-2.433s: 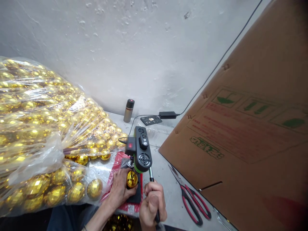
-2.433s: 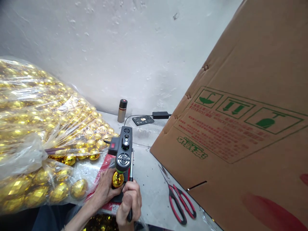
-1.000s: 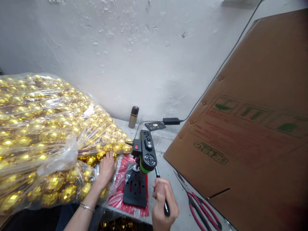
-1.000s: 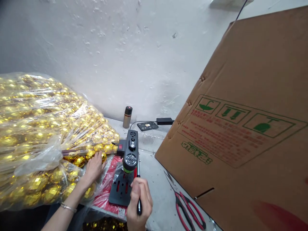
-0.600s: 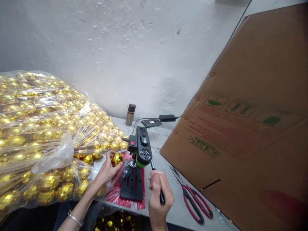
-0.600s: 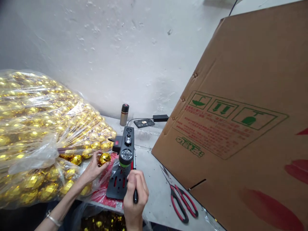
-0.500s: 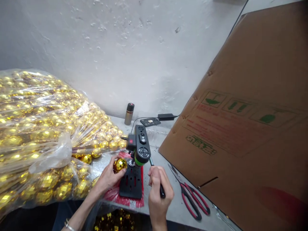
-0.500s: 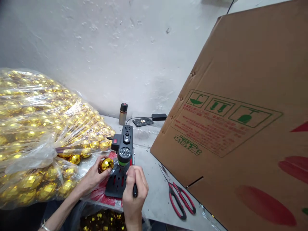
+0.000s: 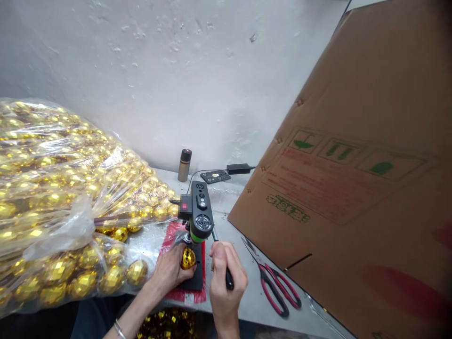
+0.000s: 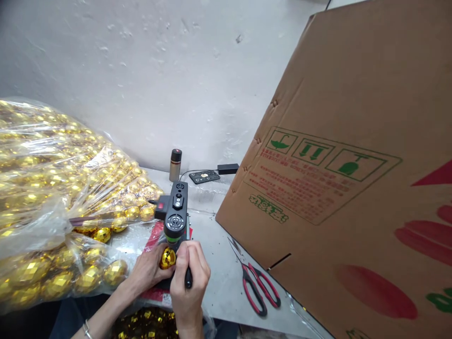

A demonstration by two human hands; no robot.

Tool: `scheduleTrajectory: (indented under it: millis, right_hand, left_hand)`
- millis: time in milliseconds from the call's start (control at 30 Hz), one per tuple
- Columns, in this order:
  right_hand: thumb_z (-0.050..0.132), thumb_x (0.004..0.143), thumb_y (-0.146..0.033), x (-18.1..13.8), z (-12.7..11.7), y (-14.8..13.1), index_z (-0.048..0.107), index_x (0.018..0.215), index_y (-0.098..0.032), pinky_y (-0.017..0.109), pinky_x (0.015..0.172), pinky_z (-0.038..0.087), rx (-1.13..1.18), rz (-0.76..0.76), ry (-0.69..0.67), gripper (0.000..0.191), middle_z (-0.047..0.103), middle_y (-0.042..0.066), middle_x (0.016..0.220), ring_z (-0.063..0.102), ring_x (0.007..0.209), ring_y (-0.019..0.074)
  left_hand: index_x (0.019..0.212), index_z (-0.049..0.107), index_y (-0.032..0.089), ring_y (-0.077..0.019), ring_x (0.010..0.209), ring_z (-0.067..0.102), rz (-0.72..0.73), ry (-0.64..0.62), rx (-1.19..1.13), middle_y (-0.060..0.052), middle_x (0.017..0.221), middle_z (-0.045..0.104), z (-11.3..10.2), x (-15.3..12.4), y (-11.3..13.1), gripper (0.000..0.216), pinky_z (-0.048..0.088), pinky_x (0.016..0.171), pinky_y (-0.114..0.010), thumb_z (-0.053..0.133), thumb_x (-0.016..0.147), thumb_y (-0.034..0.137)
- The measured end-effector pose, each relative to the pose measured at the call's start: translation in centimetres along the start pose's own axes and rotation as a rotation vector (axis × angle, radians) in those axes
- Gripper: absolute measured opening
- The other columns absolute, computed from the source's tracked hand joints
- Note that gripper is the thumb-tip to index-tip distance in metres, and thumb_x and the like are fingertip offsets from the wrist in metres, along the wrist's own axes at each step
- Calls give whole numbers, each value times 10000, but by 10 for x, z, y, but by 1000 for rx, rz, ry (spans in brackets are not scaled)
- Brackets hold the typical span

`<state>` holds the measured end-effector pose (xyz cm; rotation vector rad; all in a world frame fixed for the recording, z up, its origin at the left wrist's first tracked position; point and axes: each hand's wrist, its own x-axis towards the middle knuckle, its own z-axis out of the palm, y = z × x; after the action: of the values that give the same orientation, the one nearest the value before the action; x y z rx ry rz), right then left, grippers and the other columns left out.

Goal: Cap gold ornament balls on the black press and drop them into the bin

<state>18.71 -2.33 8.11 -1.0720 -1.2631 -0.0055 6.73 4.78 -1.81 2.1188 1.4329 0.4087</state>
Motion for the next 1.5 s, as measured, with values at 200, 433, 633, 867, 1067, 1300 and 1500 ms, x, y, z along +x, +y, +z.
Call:
scheduleTrajectory:
  millis: [200,433,633,867,1067,1300,1500]
  right_hand:
    - [451,1041,-119,-2,-1,0,531,773,-215,205,532,405,-8,0,-7,296,500,-28,689,478,576,98]
    - [448,1037,-107,-1,0,0,518,760,-217,198,547,417,3,3,-6,306,497,-33,685,490,587,95]
    - [450,1036,-105,-1,-1,-1,530,768,-217,199,563,428,3,16,-15,302,510,-34,695,514,601,96]
    - [441,1031,-98,-14,-2,8,529,780,-217,222,536,406,-6,6,-12,291,538,-20,709,518,596,108]
    - [416,1041,-142,-46,4,36,502,751,-225,260,541,387,-33,-32,51,314,535,-15,699,520,588,122]
    - [401,1063,-216,-61,12,49,491,735,-228,273,605,410,14,-29,130,340,536,-22,719,529,631,127]
    - [394,1073,-241,-65,12,51,507,758,-228,276,639,424,37,2,115,335,542,-21,747,534,660,128]
  left_hand:
    - [1083,671,234,-384,940,781,28,-67,43,-112,982,814,-7,1,3,334,513,727,-370,654,825,446]
    - [1016,674,223,-356,821,759,-26,-7,37,-93,820,773,3,6,2,361,503,701,-371,661,825,529]
    - [1138,686,212,-369,1074,695,101,199,-24,-124,1113,754,23,7,-7,404,508,939,-490,714,786,406]
    - [1126,686,205,-352,1026,687,106,192,-147,-102,1051,753,33,3,-12,382,482,955,-513,715,788,378]
    - [1105,683,189,-362,1054,676,86,181,-149,-114,1063,741,34,4,-12,385,477,948,-505,740,754,336]
    - [1063,676,203,-346,1046,675,90,176,-149,-98,1033,739,35,4,-12,324,473,931,-478,726,756,292]
    - [1075,678,198,-347,1043,678,98,200,-146,-99,1030,735,37,4,-13,339,479,929,-480,740,759,306]
